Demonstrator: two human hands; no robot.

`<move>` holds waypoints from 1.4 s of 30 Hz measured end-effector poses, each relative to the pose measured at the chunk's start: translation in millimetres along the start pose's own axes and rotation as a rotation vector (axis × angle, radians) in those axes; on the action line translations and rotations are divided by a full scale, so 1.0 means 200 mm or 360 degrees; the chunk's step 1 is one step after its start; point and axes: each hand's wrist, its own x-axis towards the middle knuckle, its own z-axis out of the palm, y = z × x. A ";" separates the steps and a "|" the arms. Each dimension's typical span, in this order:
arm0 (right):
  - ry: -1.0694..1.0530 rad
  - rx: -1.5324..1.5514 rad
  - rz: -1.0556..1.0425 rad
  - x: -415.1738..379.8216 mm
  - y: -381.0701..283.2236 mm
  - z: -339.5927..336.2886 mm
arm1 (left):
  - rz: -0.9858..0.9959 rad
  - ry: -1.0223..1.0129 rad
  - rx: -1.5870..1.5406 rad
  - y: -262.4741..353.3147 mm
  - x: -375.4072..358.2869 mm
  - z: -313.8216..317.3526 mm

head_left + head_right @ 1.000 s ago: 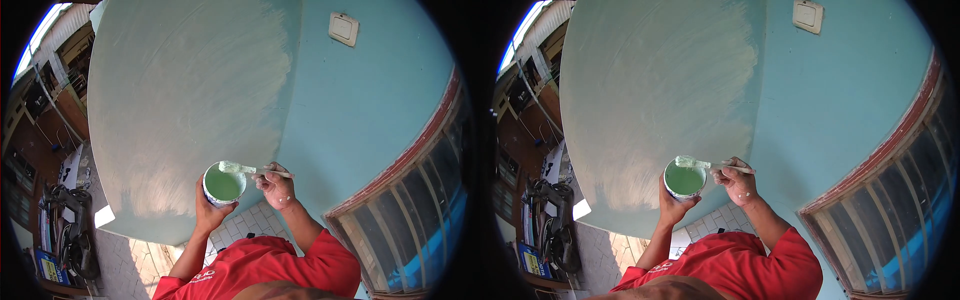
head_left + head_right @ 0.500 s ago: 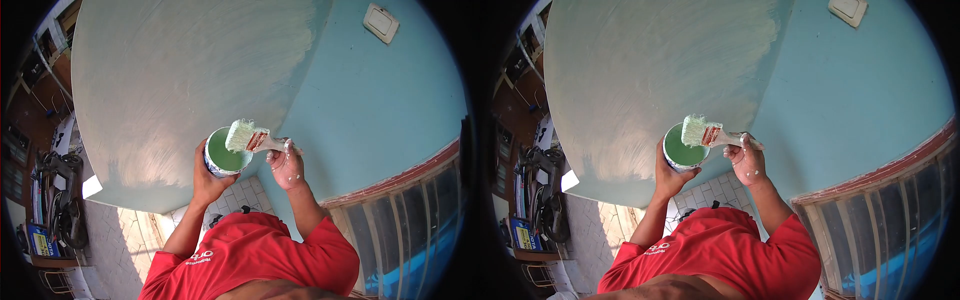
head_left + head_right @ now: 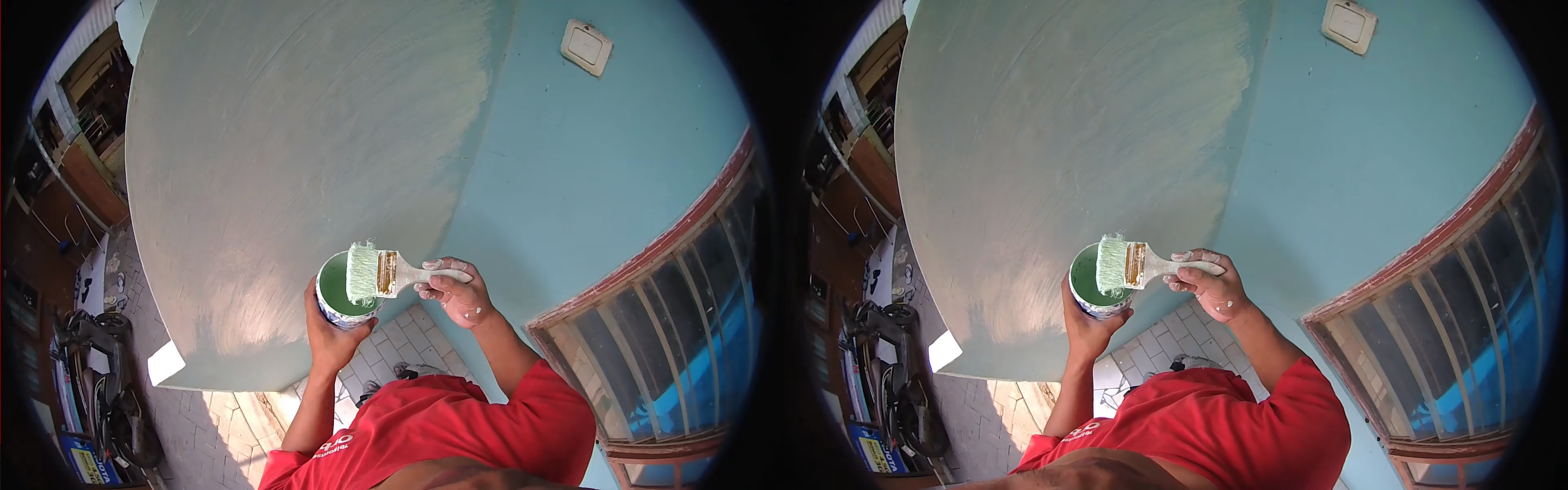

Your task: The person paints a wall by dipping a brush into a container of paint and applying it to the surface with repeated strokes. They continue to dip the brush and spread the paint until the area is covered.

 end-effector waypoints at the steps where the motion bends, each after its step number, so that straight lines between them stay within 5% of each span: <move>1: 0.0012 -0.0004 -0.0010 -0.01 0.00 0.01 | 0.0003 -0.0014 -0.0008 -0.01 -0.01 -0.02; 7: 0.0241 -0.0620 -0.0161 -0.03 -0.07 0.11 | 0.0012 -0.0037 -0.0066 -0.06 -0.02 -0.06; 10: 0.0099 -0.1086 -0.0444 -0.03 -0.14 0.10 | 0.0025 -0.0067 -0.0067 -0.04 -0.01 -0.05; 12: -0.0046 -0.1939 -0.0795 -0.04 -0.25 0.13 | 0.0030 -0.0082 -0.0051 -0.04 -0.01 -0.03; 18: -0.0294 -0.2418 -0.1086 0.02 -0.40 0.17 | 0.0080 -0.0092 0.0002 0.01 0.06 0.04; 22: -0.0398 -0.2152 -0.1097 0.11 -0.43 0.10 | 0.0106 -0.0085 -0.0062 0.06 0.15 0.12; 26: -0.0213 -0.1686 -0.0727 0.16 -0.52 0.04 | 0.0167 -0.0088 0.0002 0.17 0.23 0.20; 28: 0.0038 -0.1267 -0.0272 0.19 -0.54 0.02 | 0.0219 -0.0095 -0.0069 0.21 0.26 0.24; 33: -0.0078 -0.0688 -0.0065 0.24 -0.61 0.00 | 0.0225 -0.0116 -0.0154 0.24 0.29 0.30; 36: -0.0045 -0.0468 -0.0160 0.27 -0.69 0.06 | 0.0312 -0.0119 -0.0087 0.22 0.30 0.31; 42: 0.0221 -0.1155 -0.1442 0.47 -1.27 0.31 | 0.0256 -0.0106 -0.0131 0.18 0.28 0.30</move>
